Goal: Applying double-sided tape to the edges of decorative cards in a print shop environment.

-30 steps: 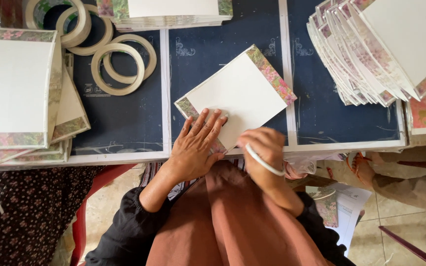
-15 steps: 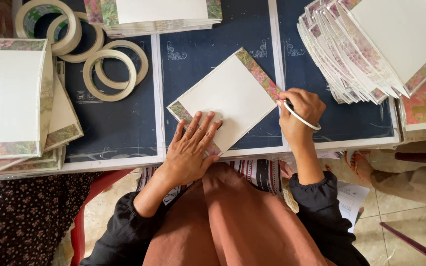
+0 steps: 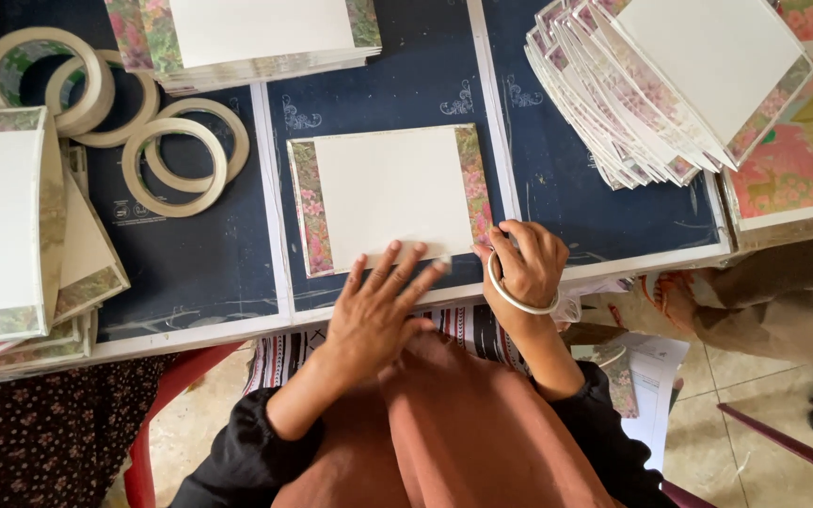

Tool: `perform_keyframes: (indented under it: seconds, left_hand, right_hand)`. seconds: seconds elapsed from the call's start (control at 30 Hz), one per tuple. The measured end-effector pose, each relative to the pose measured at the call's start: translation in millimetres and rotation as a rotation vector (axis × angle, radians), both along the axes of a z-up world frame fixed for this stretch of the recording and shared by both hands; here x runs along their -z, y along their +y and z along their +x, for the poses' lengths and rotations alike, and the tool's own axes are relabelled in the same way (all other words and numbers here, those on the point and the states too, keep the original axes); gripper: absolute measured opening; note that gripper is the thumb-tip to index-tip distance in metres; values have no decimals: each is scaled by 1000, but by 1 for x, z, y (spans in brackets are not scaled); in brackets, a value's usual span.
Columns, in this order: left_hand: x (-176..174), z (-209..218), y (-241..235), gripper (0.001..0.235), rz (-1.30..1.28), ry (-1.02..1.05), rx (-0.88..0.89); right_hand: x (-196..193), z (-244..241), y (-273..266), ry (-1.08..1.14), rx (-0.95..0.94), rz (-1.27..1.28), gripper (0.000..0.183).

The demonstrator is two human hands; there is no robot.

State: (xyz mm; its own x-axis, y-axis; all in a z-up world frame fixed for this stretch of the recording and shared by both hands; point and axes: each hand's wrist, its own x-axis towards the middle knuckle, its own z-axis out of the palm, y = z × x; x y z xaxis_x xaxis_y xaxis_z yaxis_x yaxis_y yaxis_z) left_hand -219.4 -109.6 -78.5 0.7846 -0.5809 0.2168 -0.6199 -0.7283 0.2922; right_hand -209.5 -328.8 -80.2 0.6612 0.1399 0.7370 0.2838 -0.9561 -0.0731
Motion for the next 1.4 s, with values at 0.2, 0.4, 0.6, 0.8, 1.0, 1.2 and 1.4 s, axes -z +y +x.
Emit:
perform_keyframes:
  seconds: [0.2, 0.4, 0.6, 0.8, 1.0, 1.2, 1.4]
  left_hand:
    - [-2, 60, 52, 75, 187, -223, -198]
    - [-4, 73, 45, 60, 78, -112, -231]
    - [-4, 67, 44, 74, 88, -152, -182]
    - [-9, 83, 54, 74, 92, 40, -288]
    - [-15, 39, 16, 69, 181, 188, -169]
    - [-18, 34, 21, 82, 54, 206, -139]
    - [-15, 34, 20, 93, 57, 204, -129]
  right_hand:
    - [-14, -28, 33, -7, -158, 31, 26]
    - [-4, -40, 73, 23, -234, 120, 31]
    - [-3, -41, 75, 46, -244, 91, 32]
    - [-3, -43, 79, 43, -229, 79, 35]
    - [-10, -41, 81, 57, -227, 102, 37]
    - [-21, -42, 69, 204, -262, 173, 20]
    - [-14, -34, 66, 237, -238, 341, 6]
